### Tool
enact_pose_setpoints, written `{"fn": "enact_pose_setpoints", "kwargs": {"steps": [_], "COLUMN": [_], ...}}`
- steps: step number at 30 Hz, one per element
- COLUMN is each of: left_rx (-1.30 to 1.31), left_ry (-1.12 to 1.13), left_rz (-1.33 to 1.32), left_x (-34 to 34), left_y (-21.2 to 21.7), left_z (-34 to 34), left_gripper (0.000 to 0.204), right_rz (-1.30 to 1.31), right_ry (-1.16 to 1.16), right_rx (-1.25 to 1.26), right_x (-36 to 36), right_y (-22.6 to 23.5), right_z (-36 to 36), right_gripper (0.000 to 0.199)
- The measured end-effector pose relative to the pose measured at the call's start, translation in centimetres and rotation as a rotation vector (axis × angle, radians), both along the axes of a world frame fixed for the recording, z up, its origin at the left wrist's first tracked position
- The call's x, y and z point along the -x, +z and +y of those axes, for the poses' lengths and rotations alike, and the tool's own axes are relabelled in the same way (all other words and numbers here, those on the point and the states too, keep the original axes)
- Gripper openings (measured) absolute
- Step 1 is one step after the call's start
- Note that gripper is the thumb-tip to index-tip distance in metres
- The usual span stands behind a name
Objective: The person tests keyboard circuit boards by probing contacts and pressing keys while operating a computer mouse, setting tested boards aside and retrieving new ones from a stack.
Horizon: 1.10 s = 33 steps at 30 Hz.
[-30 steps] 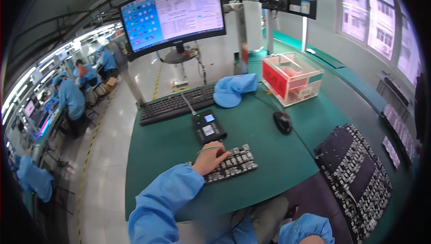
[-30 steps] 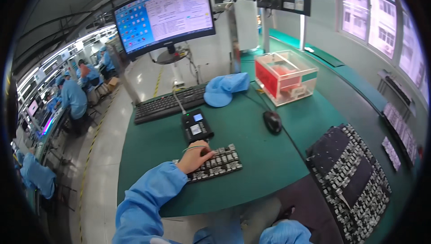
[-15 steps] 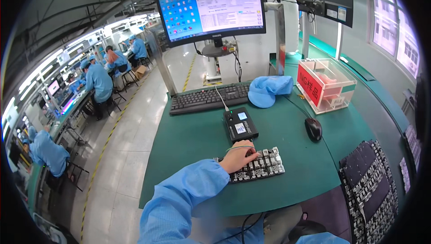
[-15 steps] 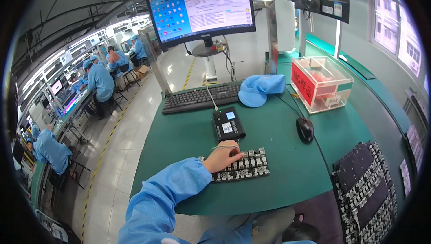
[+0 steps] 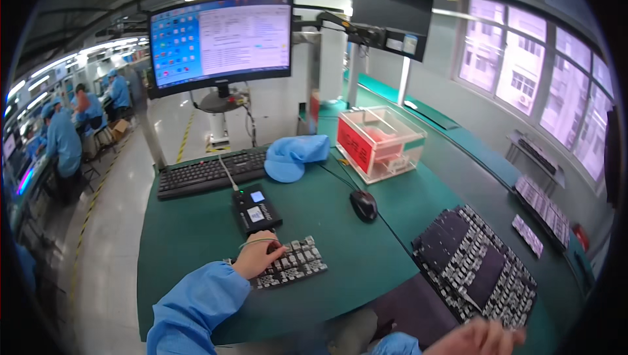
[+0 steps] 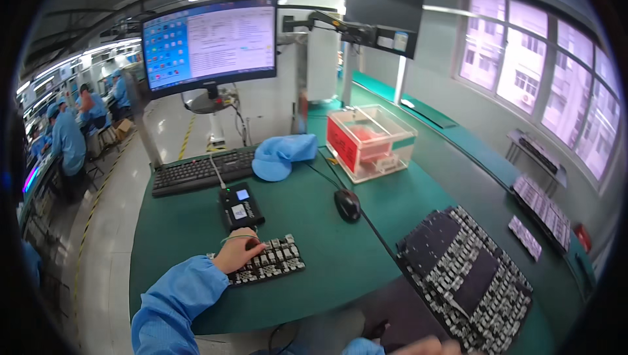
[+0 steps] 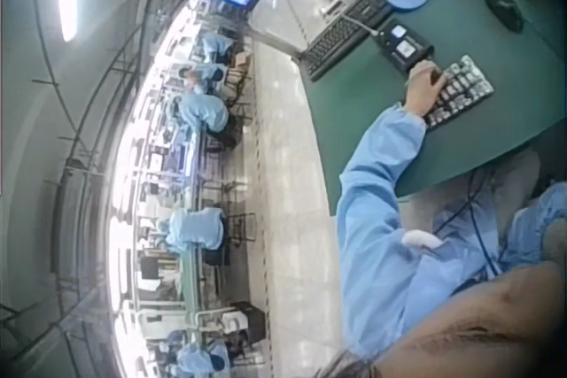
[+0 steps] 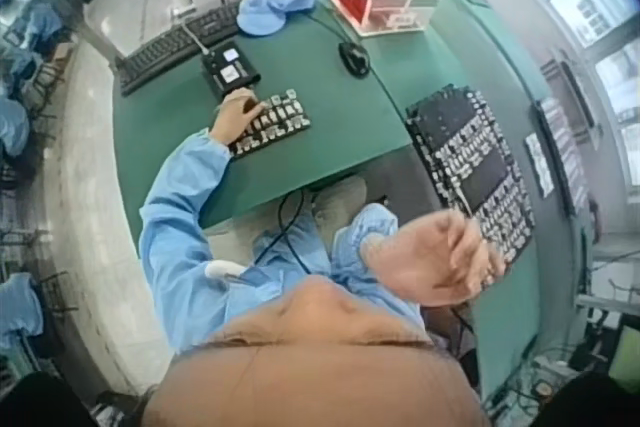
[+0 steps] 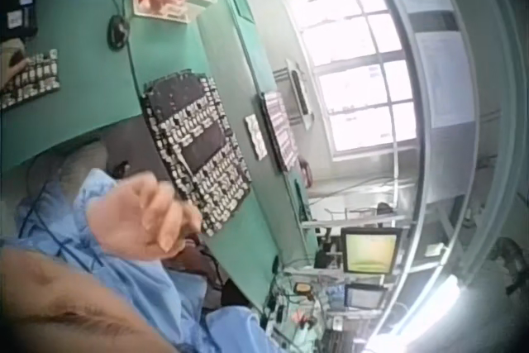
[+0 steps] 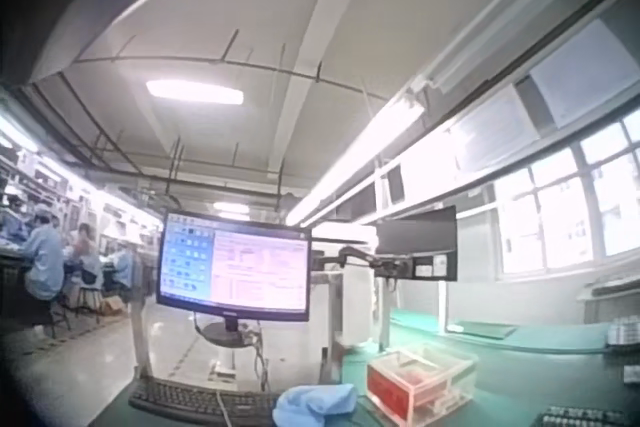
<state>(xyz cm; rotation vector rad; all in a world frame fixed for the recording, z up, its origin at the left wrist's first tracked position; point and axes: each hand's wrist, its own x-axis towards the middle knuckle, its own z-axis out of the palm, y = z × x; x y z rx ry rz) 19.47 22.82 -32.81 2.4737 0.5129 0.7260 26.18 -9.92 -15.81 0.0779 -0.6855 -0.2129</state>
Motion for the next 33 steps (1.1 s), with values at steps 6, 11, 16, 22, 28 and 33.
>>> {"fn": "enact_pose_setpoints", "kwargs": {"steps": [6,11,16,22,28,33], "left_rx": [0.059,-0.006,0.132,0.035,0.016,0.010], "left_ry": [0.087,0.052,0.065,0.070,0.057,0.050], "left_rz": [-0.037,-0.013,-0.026,-0.044,-0.045,-0.064], "left_x": [0.2,-0.5,0.0,-0.6,-0.5,-0.2], "left_y": [-0.5,-1.1,-0.3,-0.5,-1.3,-1.1], "left_z": [1.1,0.8,0.1,0.2,0.6,0.7], "left_gripper": [0.025,0.024,0.023,0.023,0.020,0.019], "right_rz": [-0.270,-0.305,-0.284,-0.243,-0.282,-0.303], "right_ry": [0.597,0.605,0.620,0.684,0.781,0.854], "right_rx": [0.077,0.215,0.361,0.539,0.745,0.917], "right_x": [-0.3,0.3,0.6,0.4,-0.2,-0.7], "right_y": [4.0,4.0,3.2,1.9,1.7,1.5], "right_z": [1.1,0.1,-0.7,-1.0,-1.3,-1.5], "right_gripper": [0.019,0.021,0.022,0.025,0.027,0.029]}}
